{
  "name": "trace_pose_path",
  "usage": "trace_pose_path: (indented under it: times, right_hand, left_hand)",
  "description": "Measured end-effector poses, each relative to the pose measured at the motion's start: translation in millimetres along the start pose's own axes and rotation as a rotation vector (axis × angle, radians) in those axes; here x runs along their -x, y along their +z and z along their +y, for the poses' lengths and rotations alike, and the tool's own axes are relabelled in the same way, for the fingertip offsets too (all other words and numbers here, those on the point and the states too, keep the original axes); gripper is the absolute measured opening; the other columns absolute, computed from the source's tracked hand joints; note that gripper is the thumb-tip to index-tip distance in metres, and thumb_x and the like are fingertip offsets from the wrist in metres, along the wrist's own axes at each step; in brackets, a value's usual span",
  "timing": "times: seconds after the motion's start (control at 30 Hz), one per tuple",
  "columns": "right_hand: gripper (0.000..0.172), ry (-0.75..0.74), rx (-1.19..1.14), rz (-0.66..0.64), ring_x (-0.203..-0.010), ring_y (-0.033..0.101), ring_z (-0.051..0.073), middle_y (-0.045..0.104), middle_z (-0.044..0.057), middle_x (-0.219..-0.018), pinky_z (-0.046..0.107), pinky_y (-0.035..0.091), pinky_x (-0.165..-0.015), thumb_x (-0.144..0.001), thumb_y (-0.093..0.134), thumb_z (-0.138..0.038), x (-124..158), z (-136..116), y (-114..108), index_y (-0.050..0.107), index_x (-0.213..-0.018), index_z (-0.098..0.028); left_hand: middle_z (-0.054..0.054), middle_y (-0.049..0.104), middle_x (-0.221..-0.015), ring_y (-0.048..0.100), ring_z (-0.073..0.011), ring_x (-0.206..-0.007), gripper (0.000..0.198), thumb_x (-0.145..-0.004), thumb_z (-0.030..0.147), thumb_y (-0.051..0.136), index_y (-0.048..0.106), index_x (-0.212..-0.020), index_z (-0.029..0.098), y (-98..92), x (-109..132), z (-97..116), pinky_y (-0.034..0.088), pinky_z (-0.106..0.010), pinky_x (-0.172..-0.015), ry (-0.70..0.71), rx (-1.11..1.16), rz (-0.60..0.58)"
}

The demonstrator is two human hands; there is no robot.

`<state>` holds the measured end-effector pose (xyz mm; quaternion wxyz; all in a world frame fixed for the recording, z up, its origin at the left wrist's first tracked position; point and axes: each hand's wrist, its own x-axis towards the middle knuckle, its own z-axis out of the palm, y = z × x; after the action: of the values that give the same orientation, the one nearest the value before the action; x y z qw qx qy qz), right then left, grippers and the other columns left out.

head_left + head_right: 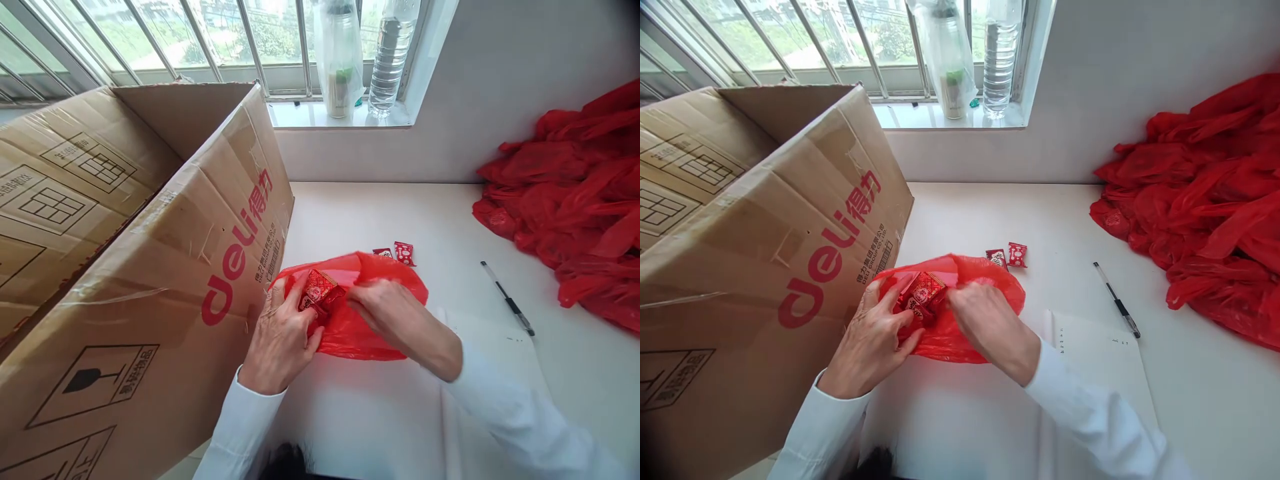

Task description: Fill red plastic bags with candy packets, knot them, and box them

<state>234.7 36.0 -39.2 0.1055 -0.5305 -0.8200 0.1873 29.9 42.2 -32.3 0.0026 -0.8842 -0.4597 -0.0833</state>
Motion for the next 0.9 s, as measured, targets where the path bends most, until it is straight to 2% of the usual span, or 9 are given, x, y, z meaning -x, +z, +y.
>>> trace_pose_path:
  times: [0.07, 0.13, 0.23, 0.3, 0.47, 0.6, 0.73, 0.8, 0.9]
  right_hand:
    - [0.015, -0.01, -0.077, 0.015, -0.076, 0.054, 0.017, 0.061, 0.006, -0.084, 0.028, 0.033, -0.065, -0.095, 0.043, -0.024, -28.2, -4.8, 9.5, 0.055, -0.095, -0.015]
    - [0.025, 0.003, -0.125, 0.031, -0.082, 0.055, 0.019, 0.062, 0.009, -0.09, 0.029, 0.035, -0.068, -0.092, 0.05, -0.035, -53.9, -6.4, 21.3, 0.053, -0.104, -0.013]
    - [0.03, 0.019, -0.227, 0.017, -0.07, 0.053, 0.016, 0.06, 0.004, -0.077, 0.027, 0.037, -0.063, -0.086, 0.058, -0.043, -78.0, -2.0, 34.9, 0.054, -0.091, -0.014]
    - [0.027, 0.014, -0.3, 0.004, -0.065, 0.053, 0.014, 0.059, 0.0, -0.072, 0.024, 0.038, -0.058, -0.084, 0.059, -0.041, -80.5, 4.3, 36.2, 0.054, -0.087, -0.015]
    - [0.011, -0.033, -0.394, 0.012, -0.074, 0.057, 0.013, 0.063, 0.0, -0.083, 0.023, 0.043, -0.064, -0.089, 0.049, -0.028, -51.4, 25.2, 15.1, 0.055, -0.089, -0.018]
    - [0.02, -0.053, -0.344, 0.014, -0.072, 0.055, 0.014, 0.06, 0.0, -0.077, 0.024, 0.04, -0.062, -0.086, 0.041, -0.01, -21.1, 41.7, -2.2, 0.058, -0.081, -0.019]
    - [0.03, -0.159, -0.14, -0.119, -0.06, 0.043, 0.012, 0.051, -0.003, -0.067, 0.025, 0.03, -0.052, -0.07, 0.036, 0.004, 1.5, 51.0, -9.4, 0.053, -0.068, -0.021]
    - [0.03, -0.158, -0.032, -0.161, -0.058, 0.039, 0.012, 0.047, -0.003, -0.065, 0.026, 0.028, -0.05, -0.07, 0.035, 0.004, 10.0, 51.9, -12.0, 0.049, -0.066, -0.021]
    - [0.028, -0.092, 0.024, -0.149, -0.058, 0.043, 0.012, 0.048, -0.003, -0.067, 0.026, 0.032, -0.05, -0.076, 0.034, 0.001, 19.3, 49.7, -17.9, 0.048, -0.071, -0.022]
  left_hand:
    - [-0.015, 0.05, -0.132, 0.038, -0.0401, -0.126, 0.016, -0.078, 0.018, 0.057, 0.062, -0.064, 0.015, 0.5, 2.6, -1.9, 0.044, -0.052, -0.102, -0.007, 0.002, -0.008]
    - [-0.015, 0.051, -0.131, 0.036, -0.0408, -0.128, 0.013, -0.078, 0.016, 0.056, 0.062, -0.067, 0.015, 3.1, 4.4, -3.9, 0.044, -0.052, -0.103, -0.022, 0.002, -0.014]
    - [-0.019, 0.051, -0.129, 0.034, -0.0446, -0.129, 0.004, -0.074, 0.012, 0.058, 0.062, -0.077, 0.013, 10.0, 6.2, -9.1, 0.043, -0.057, -0.102, -0.068, -0.004, -0.02]
    - [-0.022, 0.052, -0.127, 0.035, -0.0462, -0.127, 0.015, -0.07, 0.009, 0.06, 0.06, -0.085, 0.011, 15.0, 7.3, -13.3, 0.043, -0.059, -0.101, -0.105, -0.003, -0.024]
    - [-0.019, 0.046, -0.135, 0.033, -0.0434, -0.129, 0.058, -0.062, 0.007, 0.068, 0.048, -0.117, 0.011, 27.1, 8.2, -16.4, 0.042, -0.058, -0.102, -0.15, 0.054, -0.032]
    - [-0.02, 0.046, -0.133, 0.031, -0.045, -0.13, 0.078, -0.057, 0.012, 0.077, 0.042, -0.127, 0.013, 35.1, 2.4, -14.7, 0.037, -0.061, -0.103, -0.183, 0.1, -0.026]
    - [-0.017, 0.053, -0.12, 0.032, -0.0442, -0.126, 0.069, -0.06, 0.02, 0.08, 0.051, -0.122, 0.013, 36.8, -5.5, -13.7, 0.036, -0.06, -0.103, -0.176, 0.155, -0.031]
    - [-0.015, 0.054, -0.116, 0.033, -0.0416, -0.124, 0.06, -0.064, 0.024, 0.079, 0.056, -0.118, 0.015, 35.8, -8.1, -12.6, 0.038, -0.058, -0.102, -0.144, 0.189, -0.036]
    - [-0.012, 0.056, -0.107, 0.039, -0.0356, -0.115, 0.037, -0.074, 0.028, 0.072, 0.06, -0.107, 0.018, 32.9, -9.8, -10.9, 0.043, -0.054, -0.095, -0.081, 0.246, -0.041]
